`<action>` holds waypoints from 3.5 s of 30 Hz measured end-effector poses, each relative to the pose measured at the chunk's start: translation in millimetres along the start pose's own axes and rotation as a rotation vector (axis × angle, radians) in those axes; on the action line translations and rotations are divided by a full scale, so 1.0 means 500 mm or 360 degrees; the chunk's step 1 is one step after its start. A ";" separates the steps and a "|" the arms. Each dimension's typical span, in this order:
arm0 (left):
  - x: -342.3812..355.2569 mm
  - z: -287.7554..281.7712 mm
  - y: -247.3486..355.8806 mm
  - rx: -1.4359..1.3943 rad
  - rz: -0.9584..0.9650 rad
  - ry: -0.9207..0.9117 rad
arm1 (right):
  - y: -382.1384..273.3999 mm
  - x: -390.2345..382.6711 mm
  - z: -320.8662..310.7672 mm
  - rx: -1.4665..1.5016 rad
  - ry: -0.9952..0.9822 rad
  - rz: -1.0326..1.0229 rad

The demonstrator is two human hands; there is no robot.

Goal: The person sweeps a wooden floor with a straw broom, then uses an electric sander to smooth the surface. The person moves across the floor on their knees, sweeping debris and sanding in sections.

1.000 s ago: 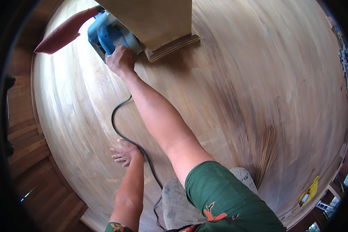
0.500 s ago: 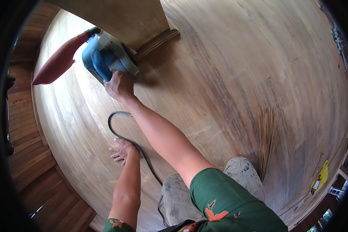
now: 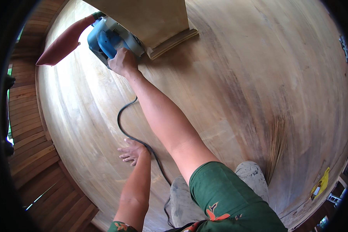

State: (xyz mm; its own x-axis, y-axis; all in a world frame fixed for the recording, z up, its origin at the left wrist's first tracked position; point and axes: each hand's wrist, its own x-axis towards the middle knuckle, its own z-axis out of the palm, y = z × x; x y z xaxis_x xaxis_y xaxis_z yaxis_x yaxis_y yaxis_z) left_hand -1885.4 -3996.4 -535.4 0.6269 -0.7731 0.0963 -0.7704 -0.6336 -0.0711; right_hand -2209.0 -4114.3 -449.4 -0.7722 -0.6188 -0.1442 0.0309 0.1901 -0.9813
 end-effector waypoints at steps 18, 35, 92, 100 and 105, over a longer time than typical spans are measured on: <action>-0.012 -0.021 0.011 -0.0020 -0.0026 -0.0021 | 0.007 -0.048 0.037 0.0011 -0.0036 0.0012; -0.011 -0.017 0.009 -0.0021 0.0001 0.0025 | 0.015 -0.040 0.089 -0.0012 0.0093 -0.0106; -0.001 -0.001 0.000 -0.0159 -0.0009 -0.0034 | 0.025 -0.257 -0.073 0.0012 0.0037 0.0115; -0.003 -0.035 -0.101 -0.0265 0.0986 -0.0164 | 0.034 -0.382 -0.099 0.0001 0.0020 0.0125; 0.054 -0.088 -0.381 -0.0239 0.1457 -0.0469 | 0.046 -0.493 -0.135 -0.0010 0.0003 0.0145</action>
State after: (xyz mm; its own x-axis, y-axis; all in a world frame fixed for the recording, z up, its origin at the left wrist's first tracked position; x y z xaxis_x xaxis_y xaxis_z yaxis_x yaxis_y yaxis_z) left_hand -1726.9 -3895.5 -475.4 -0.2339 -0.9540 -0.1873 -0.9682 0.2109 0.1346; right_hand -2060.7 -3906.1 -428.0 -0.7678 -0.5970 -0.2327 0.0974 0.2503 -0.9633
